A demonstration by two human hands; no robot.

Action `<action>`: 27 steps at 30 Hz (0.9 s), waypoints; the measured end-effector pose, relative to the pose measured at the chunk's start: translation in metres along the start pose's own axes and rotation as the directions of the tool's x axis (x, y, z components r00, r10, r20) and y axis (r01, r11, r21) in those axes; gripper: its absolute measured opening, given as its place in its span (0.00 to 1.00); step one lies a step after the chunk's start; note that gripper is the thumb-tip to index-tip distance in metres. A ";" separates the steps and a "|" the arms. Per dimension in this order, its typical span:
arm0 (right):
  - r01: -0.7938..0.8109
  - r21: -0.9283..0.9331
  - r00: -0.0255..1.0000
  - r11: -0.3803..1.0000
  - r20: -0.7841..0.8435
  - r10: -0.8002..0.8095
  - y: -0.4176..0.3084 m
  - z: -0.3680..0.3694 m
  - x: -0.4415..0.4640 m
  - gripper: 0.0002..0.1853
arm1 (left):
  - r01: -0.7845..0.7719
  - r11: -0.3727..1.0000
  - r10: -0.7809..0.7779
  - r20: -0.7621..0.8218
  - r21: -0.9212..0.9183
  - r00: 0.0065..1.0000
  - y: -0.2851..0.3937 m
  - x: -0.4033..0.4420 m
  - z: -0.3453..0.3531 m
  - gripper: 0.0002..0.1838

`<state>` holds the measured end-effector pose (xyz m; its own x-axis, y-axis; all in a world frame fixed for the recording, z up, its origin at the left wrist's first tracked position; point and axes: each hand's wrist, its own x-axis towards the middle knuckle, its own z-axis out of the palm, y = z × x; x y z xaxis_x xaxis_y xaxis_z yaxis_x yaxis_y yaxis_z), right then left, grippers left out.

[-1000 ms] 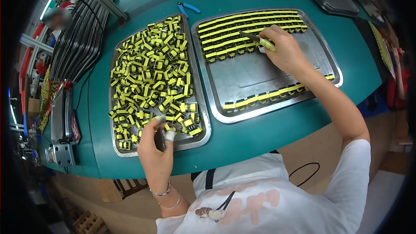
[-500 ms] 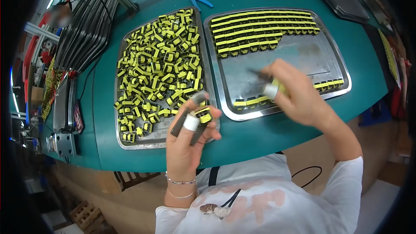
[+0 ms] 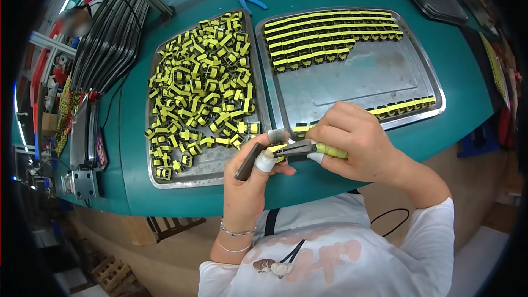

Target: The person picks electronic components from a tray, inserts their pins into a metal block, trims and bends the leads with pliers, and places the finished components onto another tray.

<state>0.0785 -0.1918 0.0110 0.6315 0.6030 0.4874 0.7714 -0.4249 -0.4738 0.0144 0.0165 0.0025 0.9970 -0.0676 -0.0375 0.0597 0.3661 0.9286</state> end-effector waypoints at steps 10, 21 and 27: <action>-0.027 0.019 1.000 0.999 0.000 0.027 0.004 -0.002 -0.002 0.14 | -0.057 0.998 0.055 -0.071 -0.023 0.996 -0.005 0.001 0.004 0.22; -0.063 0.067 0.997 0.996 -0.049 0.066 0.004 0.004 -0.006 0.13 | -0.110 0.993 0.113 -0.119 0.030 0.987 -0.003 0.001 0.009 0.19; -0.055 -0.045 0.998 0.997 -0.027 0.054 0.001 0.005 -0.010 0.11 | -0.132 0.983 0.149 -0.131 0.131 0.980 -0.010 0.000 0.007 0.21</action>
<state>0.0725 -0.1946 0.0022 0.6742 0.5605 0.4810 0.7381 -0.4872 -0.4668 0.0138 0.0062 -0.0039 0.9926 0.1095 0.0533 -0.0791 0.2466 0.9659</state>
